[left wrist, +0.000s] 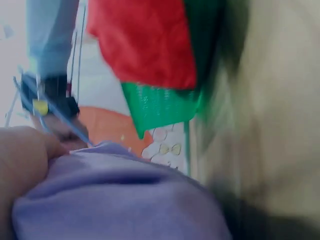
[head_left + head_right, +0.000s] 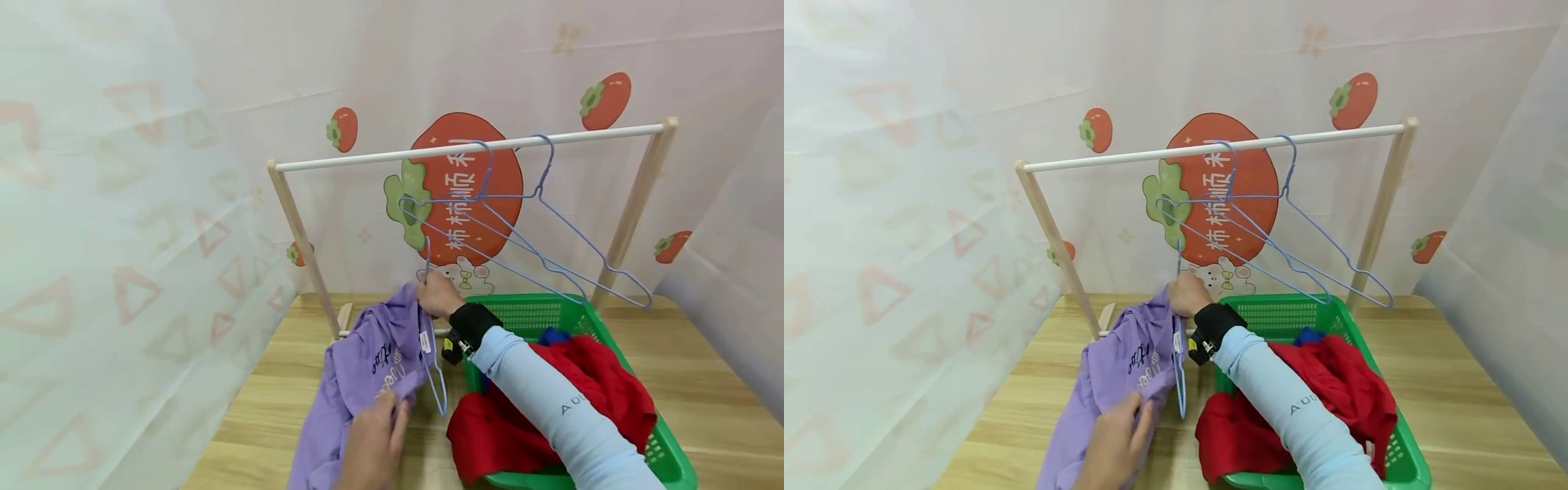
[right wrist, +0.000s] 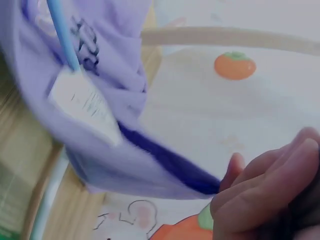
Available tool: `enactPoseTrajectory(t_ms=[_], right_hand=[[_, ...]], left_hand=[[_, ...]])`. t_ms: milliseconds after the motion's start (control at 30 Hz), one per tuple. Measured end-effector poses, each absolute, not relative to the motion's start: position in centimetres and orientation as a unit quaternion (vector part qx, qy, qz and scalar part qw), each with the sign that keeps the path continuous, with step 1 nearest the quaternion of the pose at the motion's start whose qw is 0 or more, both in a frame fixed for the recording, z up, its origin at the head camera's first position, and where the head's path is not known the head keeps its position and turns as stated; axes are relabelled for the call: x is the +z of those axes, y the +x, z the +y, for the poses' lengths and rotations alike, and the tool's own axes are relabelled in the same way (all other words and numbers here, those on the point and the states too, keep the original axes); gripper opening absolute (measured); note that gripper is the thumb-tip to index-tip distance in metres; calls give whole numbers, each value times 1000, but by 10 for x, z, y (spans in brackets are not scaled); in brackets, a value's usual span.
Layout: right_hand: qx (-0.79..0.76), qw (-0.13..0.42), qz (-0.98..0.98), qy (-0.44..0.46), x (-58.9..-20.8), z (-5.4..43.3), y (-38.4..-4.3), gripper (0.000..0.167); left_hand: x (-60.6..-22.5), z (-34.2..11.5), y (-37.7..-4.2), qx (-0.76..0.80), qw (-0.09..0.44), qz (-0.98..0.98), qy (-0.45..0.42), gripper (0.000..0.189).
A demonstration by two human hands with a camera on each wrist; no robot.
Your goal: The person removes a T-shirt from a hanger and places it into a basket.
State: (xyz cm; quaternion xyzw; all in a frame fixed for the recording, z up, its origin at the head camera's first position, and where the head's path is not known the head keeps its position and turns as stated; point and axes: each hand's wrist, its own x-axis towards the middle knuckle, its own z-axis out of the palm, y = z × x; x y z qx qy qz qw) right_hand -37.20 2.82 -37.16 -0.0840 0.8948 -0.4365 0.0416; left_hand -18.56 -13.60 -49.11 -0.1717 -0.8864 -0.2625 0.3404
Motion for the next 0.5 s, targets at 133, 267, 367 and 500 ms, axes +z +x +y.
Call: enactPoseTrajectory(t_ms=[133, 267, 367, 500], right_hand=[[-459, 71, 881, -87, -363, 34, -355, 36], [-467, 86, 875, -99, -359, 41, -335, 39], [-474, 97, 867, -117, -358, 47, -319, 40], [-471, 117, 864, -135, -359, 59, -297, 42]], left_hand=[[-482, -139, -208, -345, 318, -874, -123, 34], [-479, -140, -233, -388, 308, -864, -92, 34], [-481, -141, -250, -397, 306, -861, -86, 34], [-491, -141, -269, -394, 307, -862, -83, 33]])
